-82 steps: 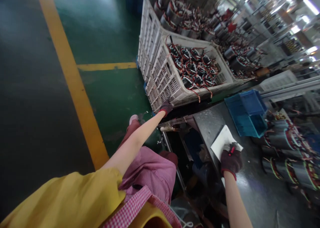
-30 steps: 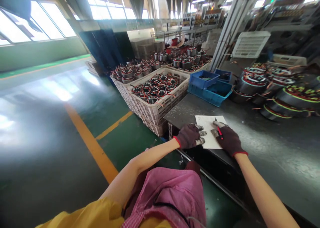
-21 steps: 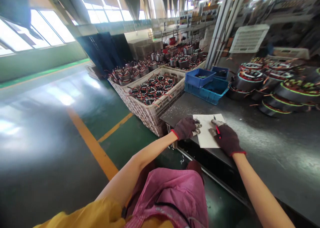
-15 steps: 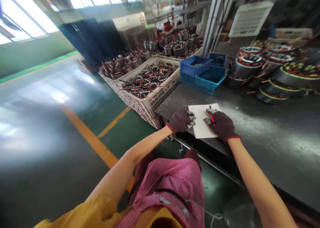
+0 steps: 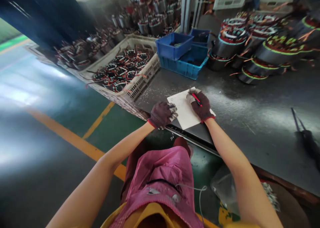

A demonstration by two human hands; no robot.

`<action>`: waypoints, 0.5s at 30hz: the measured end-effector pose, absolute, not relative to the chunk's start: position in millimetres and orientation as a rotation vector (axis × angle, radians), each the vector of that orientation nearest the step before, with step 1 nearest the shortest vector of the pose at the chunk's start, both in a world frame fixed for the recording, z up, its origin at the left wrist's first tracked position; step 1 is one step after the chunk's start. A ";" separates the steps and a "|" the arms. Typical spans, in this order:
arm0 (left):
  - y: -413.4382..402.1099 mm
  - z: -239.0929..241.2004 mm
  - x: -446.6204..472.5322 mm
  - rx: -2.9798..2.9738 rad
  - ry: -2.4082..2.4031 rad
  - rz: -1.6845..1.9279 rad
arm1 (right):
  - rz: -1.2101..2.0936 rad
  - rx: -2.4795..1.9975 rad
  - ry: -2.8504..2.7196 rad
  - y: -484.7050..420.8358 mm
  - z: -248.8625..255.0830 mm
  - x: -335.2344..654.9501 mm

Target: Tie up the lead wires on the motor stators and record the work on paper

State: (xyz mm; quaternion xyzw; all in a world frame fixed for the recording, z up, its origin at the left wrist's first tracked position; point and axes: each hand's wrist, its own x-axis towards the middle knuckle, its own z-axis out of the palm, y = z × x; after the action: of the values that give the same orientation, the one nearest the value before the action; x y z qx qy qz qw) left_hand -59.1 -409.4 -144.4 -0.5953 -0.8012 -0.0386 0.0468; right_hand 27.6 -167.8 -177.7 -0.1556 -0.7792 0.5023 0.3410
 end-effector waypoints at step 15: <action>-411.2 -150.9 -59.6 -1.797 -2.471 -0.111 | 1.689 -0.556 -1.874 -169.9 -171.0 21.1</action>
State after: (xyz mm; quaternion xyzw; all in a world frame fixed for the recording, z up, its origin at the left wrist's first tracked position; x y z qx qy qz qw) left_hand -59.6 -411.2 -150.9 -0.5872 -0.8075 -0.0361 0.0424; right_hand 21.1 -169.9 -171.0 -0.2070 -0.6974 0.6284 0.2756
